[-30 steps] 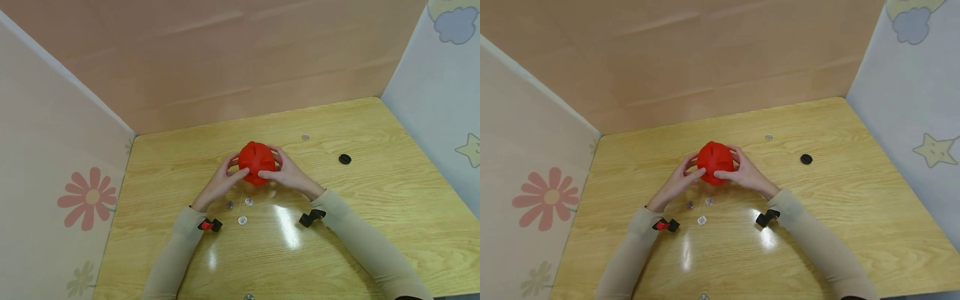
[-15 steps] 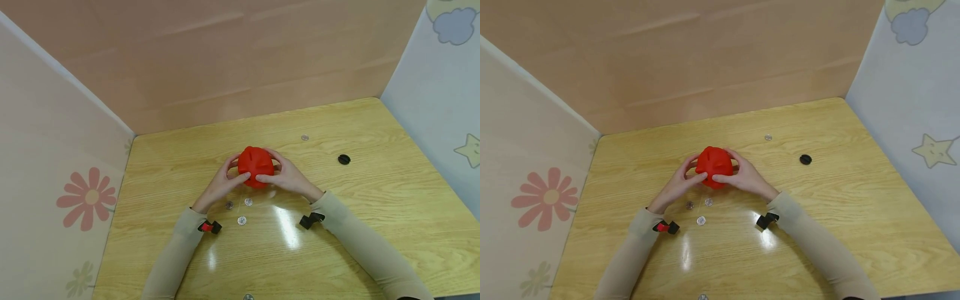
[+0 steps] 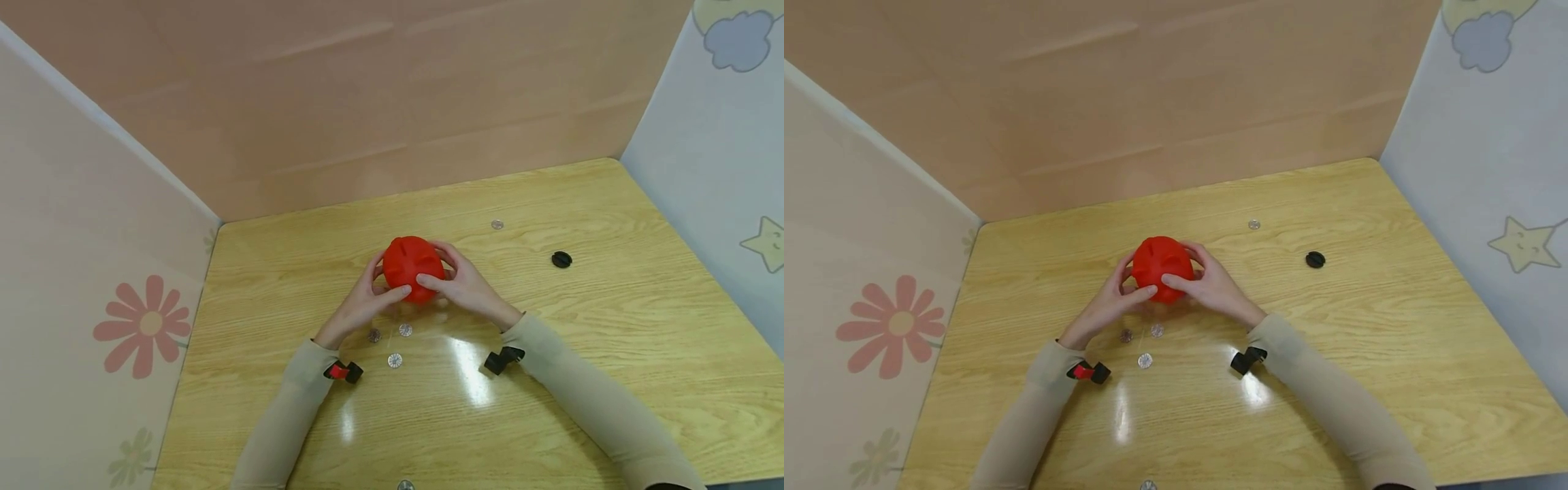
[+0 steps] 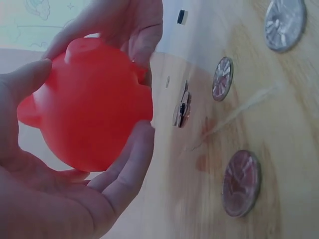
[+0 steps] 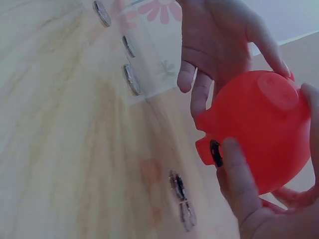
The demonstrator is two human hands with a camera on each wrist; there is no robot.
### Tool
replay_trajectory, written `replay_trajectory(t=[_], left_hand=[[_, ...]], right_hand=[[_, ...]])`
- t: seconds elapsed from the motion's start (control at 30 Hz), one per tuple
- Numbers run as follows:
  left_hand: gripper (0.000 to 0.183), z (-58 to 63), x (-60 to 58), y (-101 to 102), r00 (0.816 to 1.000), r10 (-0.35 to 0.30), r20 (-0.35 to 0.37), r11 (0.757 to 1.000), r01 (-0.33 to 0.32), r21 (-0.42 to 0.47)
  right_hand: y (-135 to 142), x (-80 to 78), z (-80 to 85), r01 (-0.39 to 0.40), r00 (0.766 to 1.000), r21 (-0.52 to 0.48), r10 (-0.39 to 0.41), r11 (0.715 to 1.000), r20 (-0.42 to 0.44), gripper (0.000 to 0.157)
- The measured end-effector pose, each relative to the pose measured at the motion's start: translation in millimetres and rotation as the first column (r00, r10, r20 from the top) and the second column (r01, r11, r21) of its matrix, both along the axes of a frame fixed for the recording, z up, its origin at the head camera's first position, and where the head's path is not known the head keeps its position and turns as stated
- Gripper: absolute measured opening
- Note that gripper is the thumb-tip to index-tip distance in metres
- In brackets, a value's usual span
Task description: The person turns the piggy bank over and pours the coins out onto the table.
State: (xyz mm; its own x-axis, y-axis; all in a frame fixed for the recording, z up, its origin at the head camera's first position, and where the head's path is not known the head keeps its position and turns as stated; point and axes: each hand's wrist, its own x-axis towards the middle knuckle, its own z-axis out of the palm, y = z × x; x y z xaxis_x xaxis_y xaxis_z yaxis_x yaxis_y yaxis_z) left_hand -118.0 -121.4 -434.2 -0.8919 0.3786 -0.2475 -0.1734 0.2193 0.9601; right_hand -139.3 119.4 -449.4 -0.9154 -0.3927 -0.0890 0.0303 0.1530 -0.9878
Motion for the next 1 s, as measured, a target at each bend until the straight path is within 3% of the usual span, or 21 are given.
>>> replay_trajectory(t=[0.13, 0.27, 0.53, 0.73, 1.0], left_hand=[[0.095, 0.7, -2.7, -6, 0.998, 0.065, -0.011, 0.997, -0.065, -0.034], [0.093, 0.9, -6.7, -13, 0.996, 0.084, -0.023, 0.995, -0.085, -0.055], [0.087, 1.0, -11.3, -23, 0.991, 0.116, -0.068, 0.989, -0.121, -0.084], [0.088, 0.7, -13.8, -28, 0.983, 0.165, -0.074, 0.977, -0.174, -0.125], [0.081, -1.3, -18.4, -32, 0.967, 0.244, -0.077, 0.966, -0.249, -0.063]], right_hand=[[-6, -0.4, 6.3, 0.029, 0.999, 0.127, -0.024, 0.991, -0.034, 0.079], [-10, -1.6, 11.3, 0.053, 0.997, 0.235, -0.039, 0.971, -0.064, 0.083], [-19, -9.3, 16.4, 0.020, 0.996, 0.224, 0.000, 0.974, -0.090, 0.081], [-21, -17.6, 12.7, 0.004, 0.999, 0.174, 0.005, 0.985, -0.051, 0.084], [-24, -27.3, 9.1, -0.028, 0.999, 0.111, 0.033, 0.993, -0.039, 0.084]])
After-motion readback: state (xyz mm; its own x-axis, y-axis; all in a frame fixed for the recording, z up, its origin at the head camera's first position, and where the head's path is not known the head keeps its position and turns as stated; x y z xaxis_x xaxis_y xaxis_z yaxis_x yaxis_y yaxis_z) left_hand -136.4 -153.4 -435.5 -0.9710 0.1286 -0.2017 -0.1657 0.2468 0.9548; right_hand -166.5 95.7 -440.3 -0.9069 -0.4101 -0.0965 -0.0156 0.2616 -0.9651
